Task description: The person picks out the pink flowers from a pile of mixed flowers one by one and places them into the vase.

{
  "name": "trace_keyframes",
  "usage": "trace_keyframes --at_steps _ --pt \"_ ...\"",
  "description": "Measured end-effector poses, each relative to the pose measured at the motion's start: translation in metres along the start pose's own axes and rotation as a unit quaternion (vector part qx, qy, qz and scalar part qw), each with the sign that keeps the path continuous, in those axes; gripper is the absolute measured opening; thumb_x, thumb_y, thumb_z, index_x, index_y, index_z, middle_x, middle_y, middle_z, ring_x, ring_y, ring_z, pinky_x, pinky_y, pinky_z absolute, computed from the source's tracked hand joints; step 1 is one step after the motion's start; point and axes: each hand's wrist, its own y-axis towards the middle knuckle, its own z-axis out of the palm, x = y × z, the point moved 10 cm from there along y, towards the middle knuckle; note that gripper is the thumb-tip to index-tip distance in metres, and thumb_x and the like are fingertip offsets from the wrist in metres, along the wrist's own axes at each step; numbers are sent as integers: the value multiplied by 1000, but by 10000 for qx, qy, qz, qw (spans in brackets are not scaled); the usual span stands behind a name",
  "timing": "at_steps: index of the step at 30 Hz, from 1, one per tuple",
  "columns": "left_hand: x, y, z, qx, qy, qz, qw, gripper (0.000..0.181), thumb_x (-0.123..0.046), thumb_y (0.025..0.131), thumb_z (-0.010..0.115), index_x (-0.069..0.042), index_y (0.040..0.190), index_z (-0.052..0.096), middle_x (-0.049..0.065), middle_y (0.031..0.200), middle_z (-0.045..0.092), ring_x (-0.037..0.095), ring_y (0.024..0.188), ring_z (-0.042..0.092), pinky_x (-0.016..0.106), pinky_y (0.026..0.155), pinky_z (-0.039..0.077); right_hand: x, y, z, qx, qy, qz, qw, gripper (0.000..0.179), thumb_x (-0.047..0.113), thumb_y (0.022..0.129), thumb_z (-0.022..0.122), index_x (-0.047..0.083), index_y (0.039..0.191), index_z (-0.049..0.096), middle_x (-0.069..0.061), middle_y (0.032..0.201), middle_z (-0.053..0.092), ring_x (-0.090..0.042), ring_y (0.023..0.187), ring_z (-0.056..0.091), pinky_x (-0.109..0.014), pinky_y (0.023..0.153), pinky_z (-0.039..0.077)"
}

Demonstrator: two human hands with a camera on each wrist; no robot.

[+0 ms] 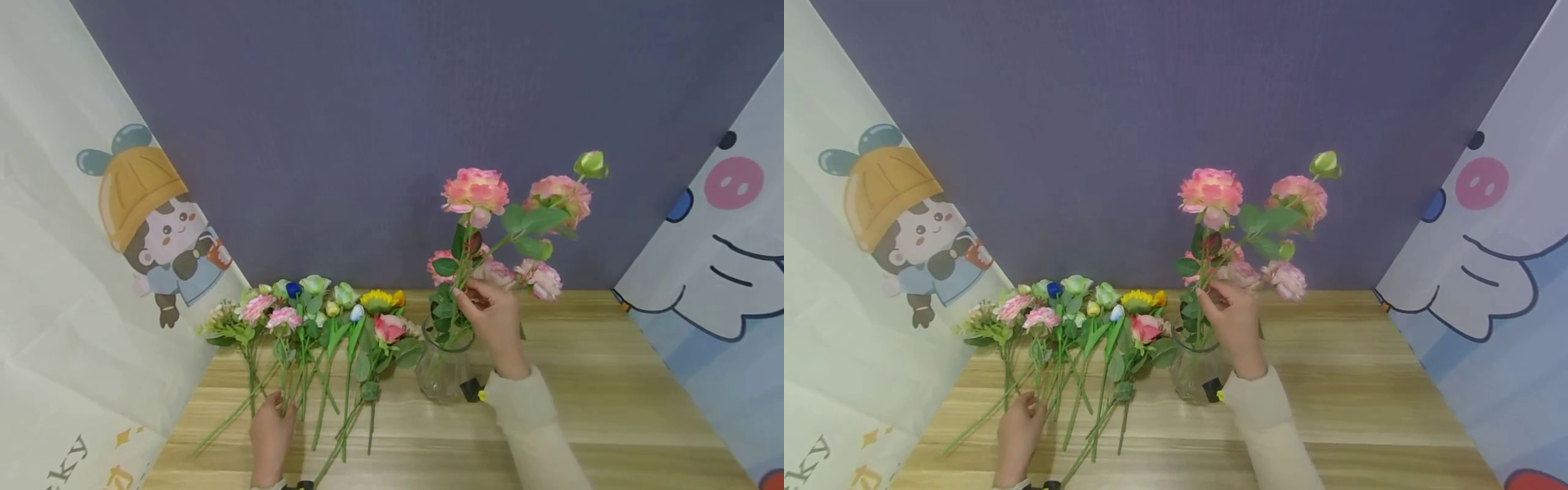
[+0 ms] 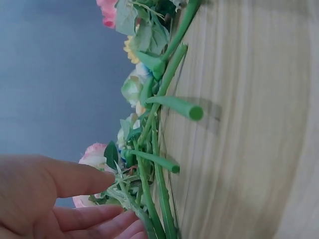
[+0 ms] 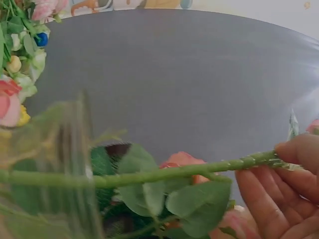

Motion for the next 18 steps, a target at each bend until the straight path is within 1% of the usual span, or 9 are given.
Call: trace_keyframes --at_steps 4,7,11,12,14,18 --pt "4 0 2 120 10 -27 9999 37 -4 84 62 19 111 54 35 103 61 46 89 63 55 75 49 0 -5 10 237 88 -99 9996 6 -4 77 73 -4 81 70 -8 65 65 -10 56 57 -14 51 45" --pt "6 0 1 133 5 -19 9999 35 -2 82 61 19 109 55 33 96 63 40 79 64 51 69 51 1 -10 15 362 7 -103 9993 7 -4 77 73 -3 83 70 -8 67 66 -11 57 59 -15 51 47" --pt "7 -1 1 161 68 28 9998 32 -1 81 61 19 105 56 31 92 64 40 78 63 51 67 51 1 -14 20 458 -277 -146 9985 8 -4 75 74 -2 82 70 -8 69 66 -14 58 61 -17 53 48" --pt "7 -1 1 172 92 29 9998 31 -1 81 61 18 105 57 32 93 64 41 79 64 51 67 52 1 -16 21 473 -325 -160 9982 8 -4 75 75 -1 81 69 -8 69 66 -15 57 60 -18 52 48" --pt "8 -2 1 211 146 37 9997 30 -1 81 61 17 104 58 32 95 64 43 84 64 52 69 52 -1 -18 22 506 -304 -112 9982 8 -4 74 75 -1 80 69 -8 68 66 -13 57 59 -19 52 49" --pt "10 -1 2 277 141 12 9995 30 -1 81 63 16 105 58 32 95 64 42 83 65 51 68 52 -6 -21 26 588 -142 44 9982 8 -5 74 74 -1 78 68 -7 66 65 -8 55 56 -19 50 48"
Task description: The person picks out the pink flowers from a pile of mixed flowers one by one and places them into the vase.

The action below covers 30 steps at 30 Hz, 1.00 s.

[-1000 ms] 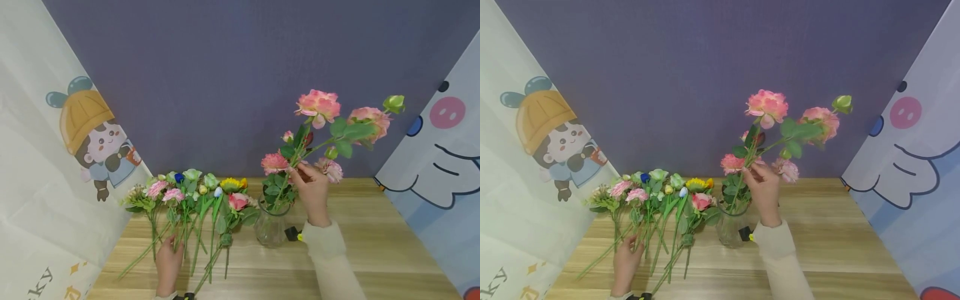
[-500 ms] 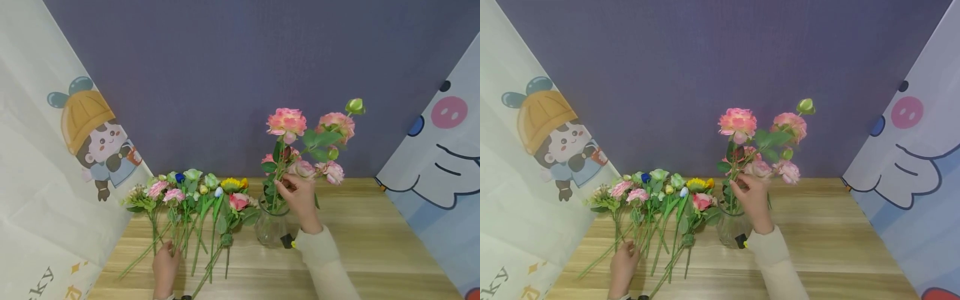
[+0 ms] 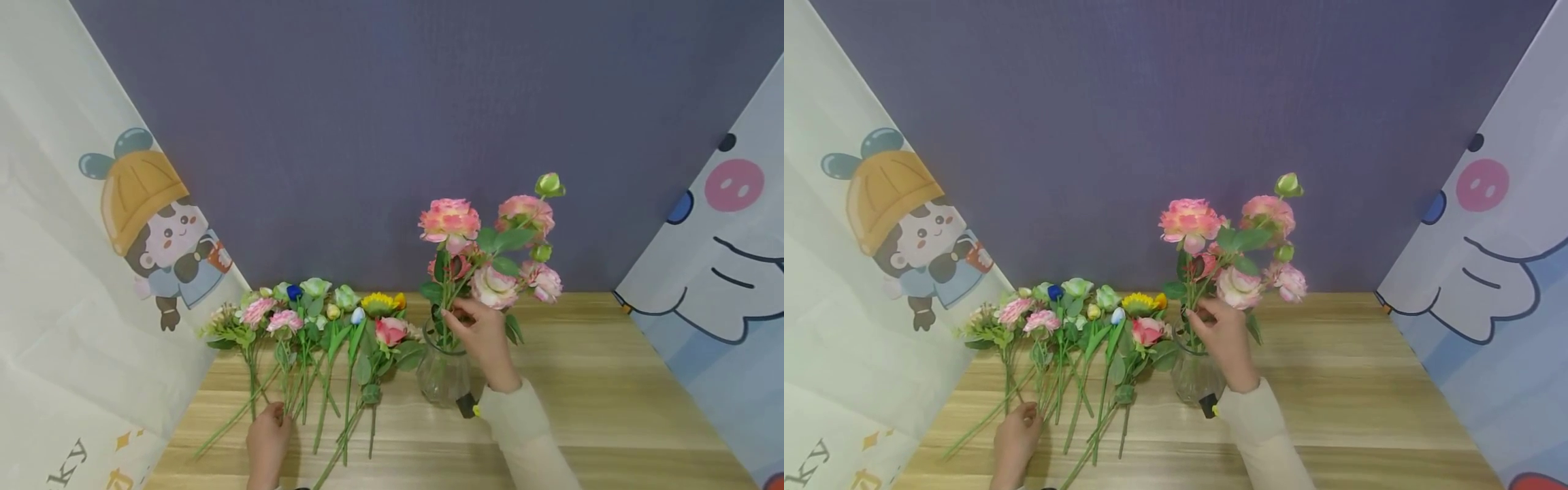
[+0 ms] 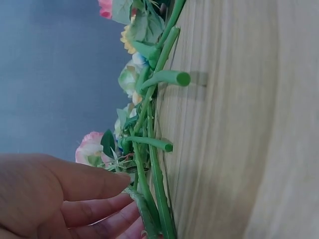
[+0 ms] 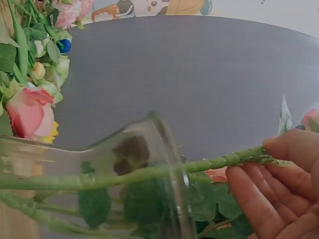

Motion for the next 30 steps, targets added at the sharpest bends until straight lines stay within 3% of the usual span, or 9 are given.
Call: trace_keyframes --at_steps 5,16,24,30 --pt "2 0 0 79 -59 -86 9999 31 0 80 64 15 106 58 33 97 63 42 84 65 51 70 52 -5 -4 6 185 142 163 9996 6 -5 75 73 -1 77 69 -6 66 65 -6 55 55 -20 50 48" --pt "8 -2 -1 106 -64 -260 9996 25 1 78 66 12 100 62 26 92 66 38 81 65 50 71 50 0 -11 23 628 -556 48 9965 10 -1 75 75 1 84 70 -10 74 70 -19 62 65 -31 54 55" --pt "12 0 2 176 -145 -354 9991 25 4 77 65 11 100 62 23 91 67 35 79 65 46 68 49 -8 -14 29 804 -471 356 9950 12 -2 76 74 -1 87 69 -12 76 70 -22 65 67 -28 56 55" --pt "11 -1 1 147 -183 -301 9993 25 5 76 66 11 100 62 23 89 67 34 77 65 45 66 49 -17 -18 31 870 -634 820 9908 13 0 78 73 -4 90 68 -15 79 70 -24 67 67 -30 58 56"
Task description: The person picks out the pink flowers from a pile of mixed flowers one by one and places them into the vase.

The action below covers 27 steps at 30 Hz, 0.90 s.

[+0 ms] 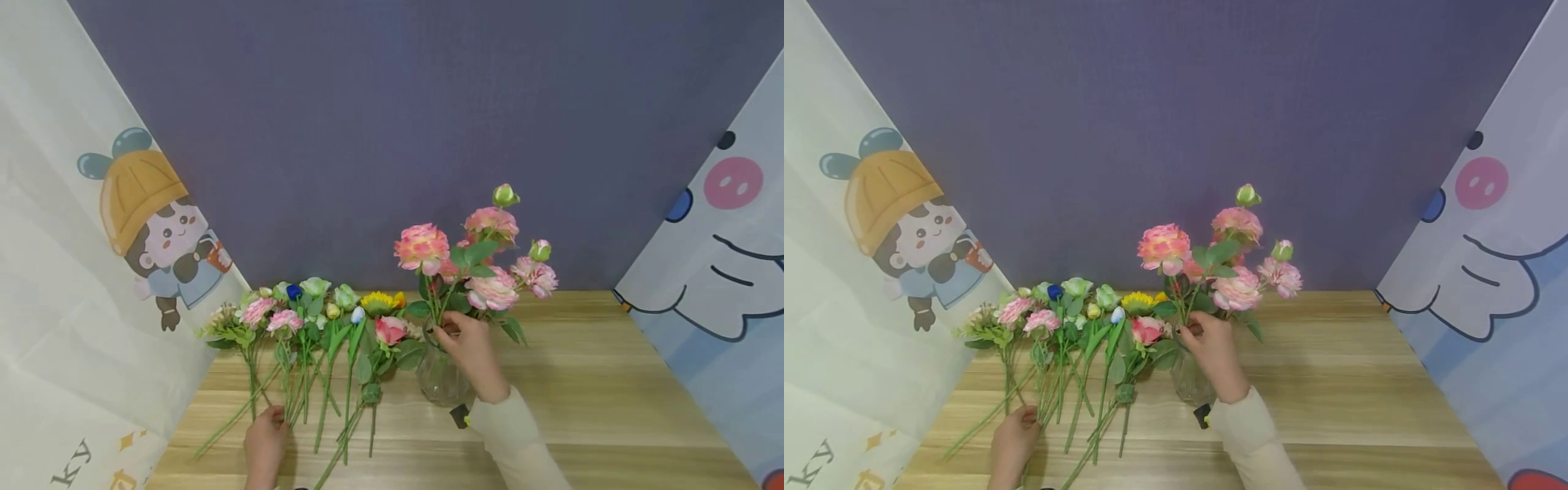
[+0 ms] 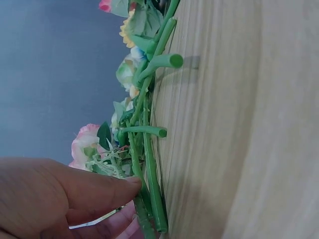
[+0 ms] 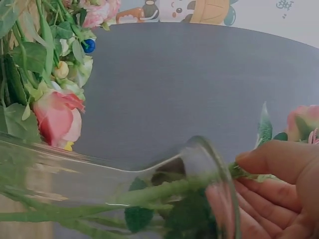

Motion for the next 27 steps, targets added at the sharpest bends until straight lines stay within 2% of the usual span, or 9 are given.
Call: trace_keyframes --at_steps 10,18,27 --pt "3 1 1 -5 -6 -64 10000 24 4 76 68 10 98 63 21 87 68 31 73 64 39 62 48 -8 -5 10 211 -68 303 9993 16 2 78 73 -5 91 68 -14 76 69 -20 65 66 -28 56 55" --pt "5 1 3 68 19 -198 9998 25 4 75 68 10 99 63 22 88 68 33 75 65 45 67 49 -9 -6 11 246 -135 404 9988 16 5 79 73 -4 91 69 -14 77 70 -19 65 66 -28 55 54" --pt "3 0 1 37 -7 -105 9999 24 4 74 67 10 98 64 21 88 68 33 76 65 44 67 48 -10 -8 12 249 -197 390 9987 13 5 80 72 -3 90 69 -12 78 70 -19 66 66 -28 57 55"
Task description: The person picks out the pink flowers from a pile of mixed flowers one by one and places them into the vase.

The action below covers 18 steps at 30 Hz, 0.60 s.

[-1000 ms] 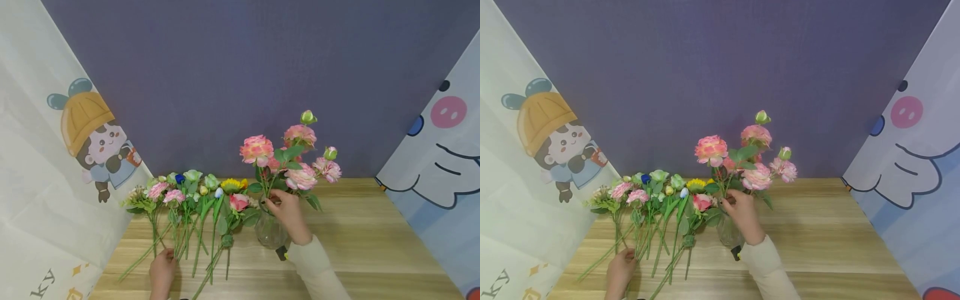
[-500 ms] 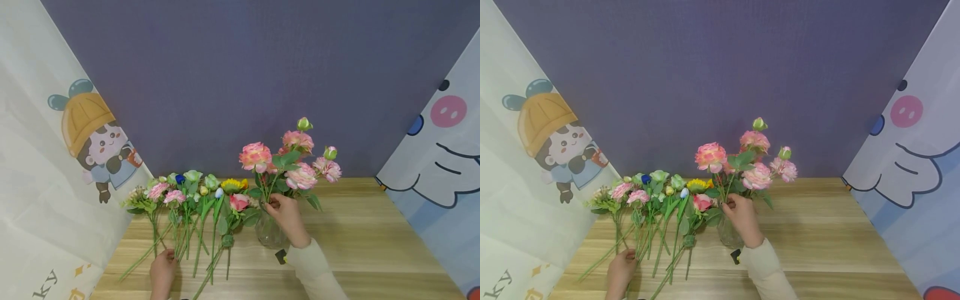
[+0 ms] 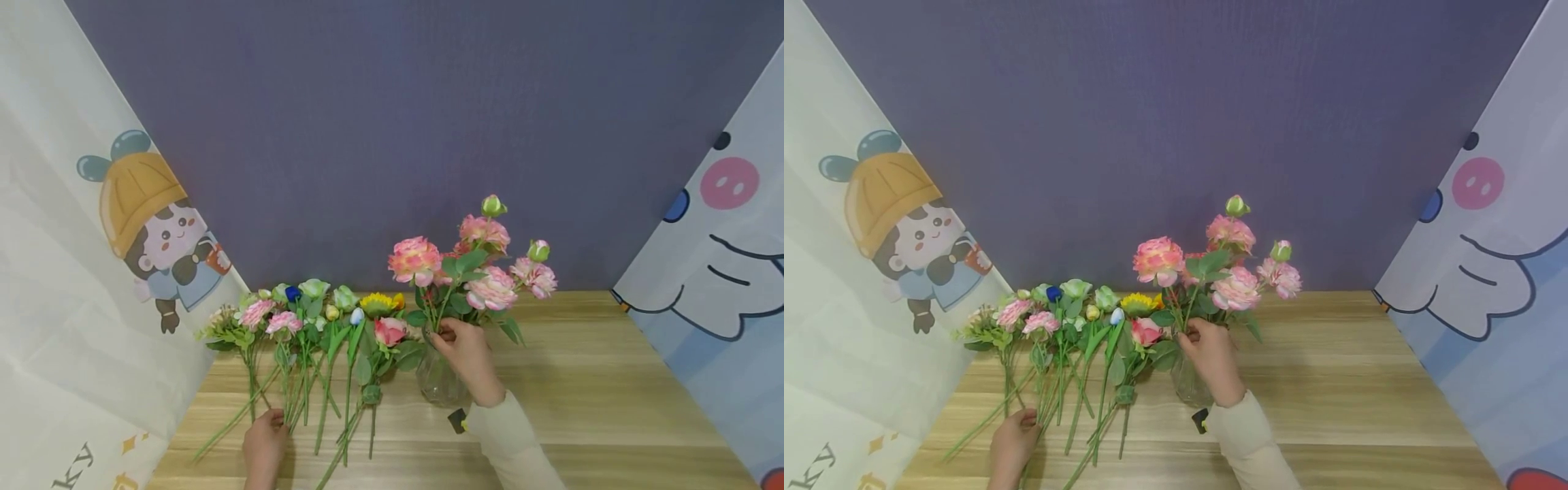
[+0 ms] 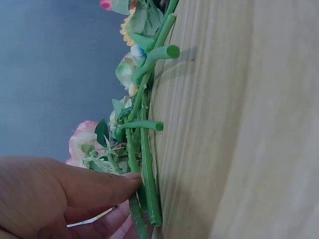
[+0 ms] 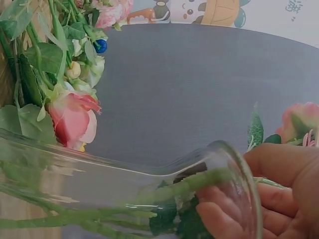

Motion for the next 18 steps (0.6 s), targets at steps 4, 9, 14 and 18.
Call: trace_keyframes --at_steps 4,9,14,18 --pt "4 1 1 46 -27 -98 9999 24 3 75 66 8 99 64 19 88 69 31 75 64 40 65 46 0 0 0 -47 15 -8 10000 13 5 79 73 -2 90 69 -12 78 70 -20 67 67 -30 58 55" --pt "8 2 3 119 -19 -178 9998 25 1 76 65 7 100 64 18 88 68 29 75 64 36 62 46 -1 0 1 -53 -78 43 9999 15 8 79 74 -2 90 69 -11 77 70 -19 66 66 -29 58 55" --pt "9 2 3 149 0 -130 9998 26 0 76 65 8 101 64 18 88 68 29 75 64 36 61 47 -1 0 1 -45 -101 75 9999 17 11 80 74 -2 91 69 -11 78 70 -19 67 67 -29 58 55" --pt "9 2 3 159 -21 -159 9997 27 1 76 66 8 102 64 18 90 68 30 77 64 37 62 46 -1 1 2 -28 -74 93 9999 18 10 80 73 -2 92 69 -11 79 70 -19 68 67 -30 59 55"
